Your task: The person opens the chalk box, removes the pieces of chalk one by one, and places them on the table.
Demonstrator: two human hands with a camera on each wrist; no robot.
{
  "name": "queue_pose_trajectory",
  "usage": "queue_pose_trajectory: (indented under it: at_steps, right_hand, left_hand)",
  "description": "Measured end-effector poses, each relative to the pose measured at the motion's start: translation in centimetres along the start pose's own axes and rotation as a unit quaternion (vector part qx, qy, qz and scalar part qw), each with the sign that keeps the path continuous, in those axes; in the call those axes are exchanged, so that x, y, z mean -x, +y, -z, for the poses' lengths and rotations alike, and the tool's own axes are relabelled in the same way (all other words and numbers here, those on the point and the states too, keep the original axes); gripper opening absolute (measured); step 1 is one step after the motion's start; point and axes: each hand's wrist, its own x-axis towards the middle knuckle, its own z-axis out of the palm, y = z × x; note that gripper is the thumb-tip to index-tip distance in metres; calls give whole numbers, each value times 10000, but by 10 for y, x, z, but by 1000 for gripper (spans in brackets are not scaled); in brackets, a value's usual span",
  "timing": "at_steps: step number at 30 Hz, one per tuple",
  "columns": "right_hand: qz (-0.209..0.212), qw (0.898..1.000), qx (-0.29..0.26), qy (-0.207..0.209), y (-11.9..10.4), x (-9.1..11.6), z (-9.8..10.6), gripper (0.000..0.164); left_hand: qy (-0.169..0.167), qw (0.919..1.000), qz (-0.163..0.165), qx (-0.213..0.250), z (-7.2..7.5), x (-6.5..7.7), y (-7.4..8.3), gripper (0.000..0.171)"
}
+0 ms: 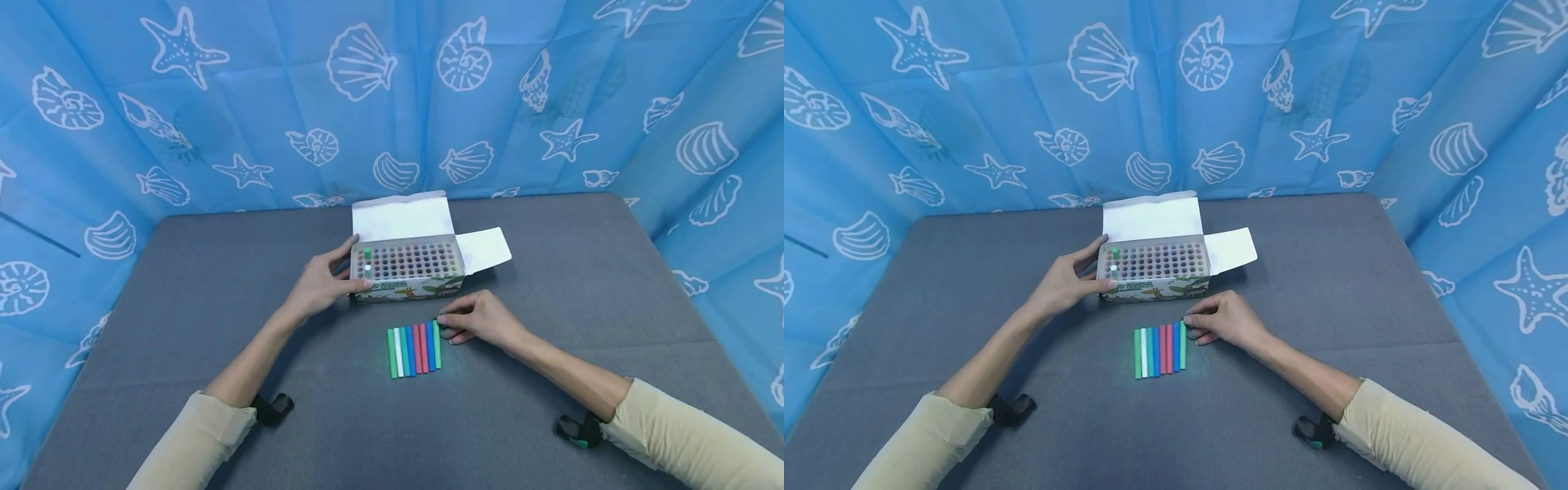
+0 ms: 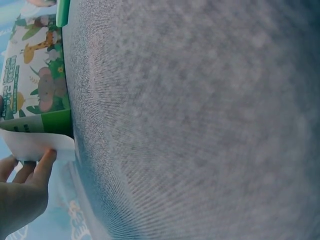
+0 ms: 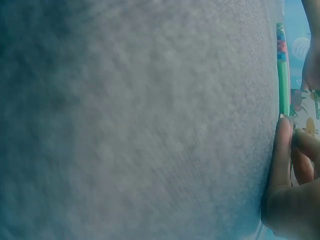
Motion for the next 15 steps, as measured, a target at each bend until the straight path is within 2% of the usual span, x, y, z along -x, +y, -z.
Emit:
queue_pose_trajectory:
  at_steps: [5,7,15]
  right_hand:
    - [51,10000,37,-49,-2,-1,2,30]
    - [67,9999,75,-52,-2,-1,2,30]
    - [516,9975,452,-139,-11,-6,2,27]
  left_hand:
    - [4,10000,-4,8,0,0,2,90]
    - [-19,10000,27,22,0,2,7,90]
    - [-14,9999,-22,123,0,1,1,90]
